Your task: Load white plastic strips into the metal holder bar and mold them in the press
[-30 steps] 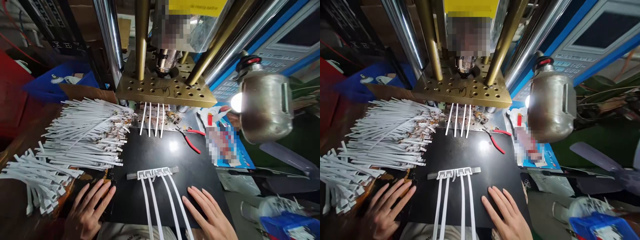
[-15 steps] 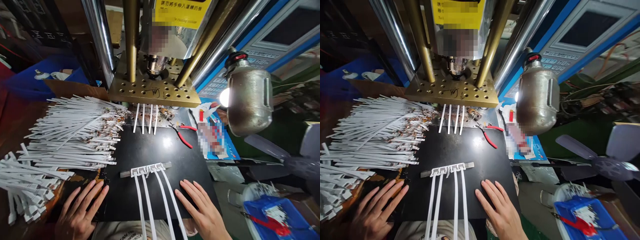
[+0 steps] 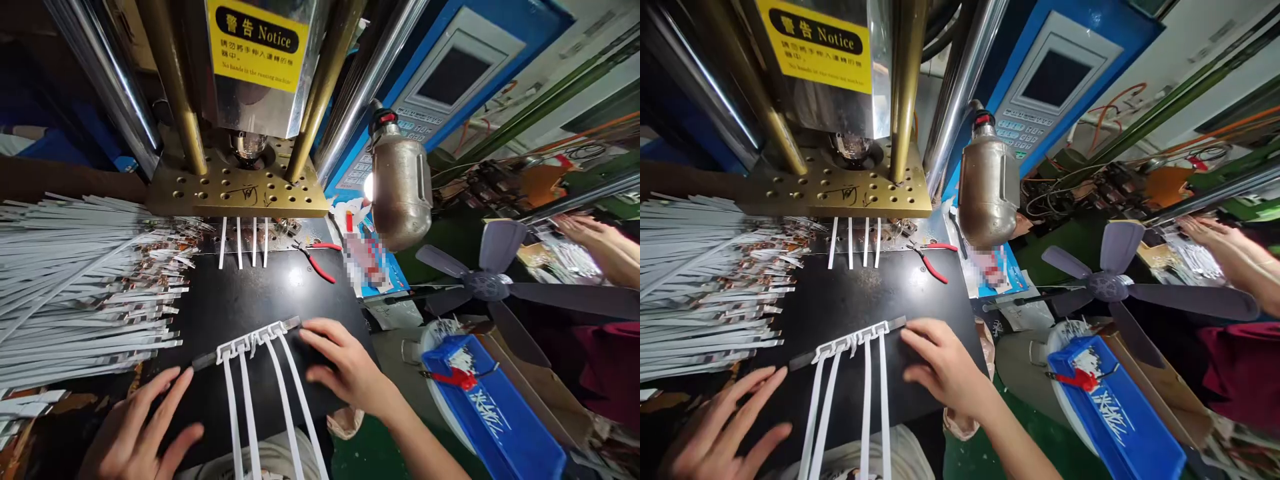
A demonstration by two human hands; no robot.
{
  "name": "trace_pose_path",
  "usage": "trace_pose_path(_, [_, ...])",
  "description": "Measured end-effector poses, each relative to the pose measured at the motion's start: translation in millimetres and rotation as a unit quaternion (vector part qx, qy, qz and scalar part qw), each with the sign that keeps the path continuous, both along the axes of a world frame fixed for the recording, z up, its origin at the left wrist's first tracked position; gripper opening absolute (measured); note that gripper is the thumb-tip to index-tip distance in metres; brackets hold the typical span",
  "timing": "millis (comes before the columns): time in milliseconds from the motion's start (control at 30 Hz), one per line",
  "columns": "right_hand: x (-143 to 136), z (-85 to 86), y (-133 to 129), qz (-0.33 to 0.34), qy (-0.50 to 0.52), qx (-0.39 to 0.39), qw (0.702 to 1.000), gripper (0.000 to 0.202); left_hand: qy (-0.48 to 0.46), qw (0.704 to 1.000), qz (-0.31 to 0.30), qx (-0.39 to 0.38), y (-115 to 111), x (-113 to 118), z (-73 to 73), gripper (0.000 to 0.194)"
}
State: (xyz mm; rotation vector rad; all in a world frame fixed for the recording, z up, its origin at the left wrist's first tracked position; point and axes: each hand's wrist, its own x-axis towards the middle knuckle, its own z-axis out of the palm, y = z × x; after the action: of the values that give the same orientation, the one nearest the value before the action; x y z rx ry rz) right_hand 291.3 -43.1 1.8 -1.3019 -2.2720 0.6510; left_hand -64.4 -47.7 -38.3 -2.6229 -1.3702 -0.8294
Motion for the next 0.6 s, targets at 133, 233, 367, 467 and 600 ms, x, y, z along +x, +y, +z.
trace_pose_path(133, [-23.0,-9.6,51.7,0.061,0.011,0.033,0.998,0.03,0.031,0.999,0.025,0.031,31.2,30.6,-1.7,0.026])
trace_pose_path(233, [-23.4,-6.1,84.3,0.17,-0.006,-0.033,0.985,0.024,0.031,0.999,-0.01,0.006,45.5,37.1,-4.1,0.03])
trace_pose_path(367, [-32.6,-1.2,126.2,0.235,0.05,-0.156,0.958,0.017,0.033,0.997,-0.06,-0.034,55.3,33.0,0.1,0.033])
trace_pose_path(467, [-64.1,-6.8,157.2,0.176,0.104,-0.193,0.96,0.02,0.046,0.995,-0.077,-0.036,59.0,29.6,1.1,0.029])
trace_pose_path(600, [-83.2,-17.5,178.7,0.014,0.183,-0.139,0.973,0.034,0.054,0.995,-0.085,-0.026,57.1,17.3,-3.3,0.021])
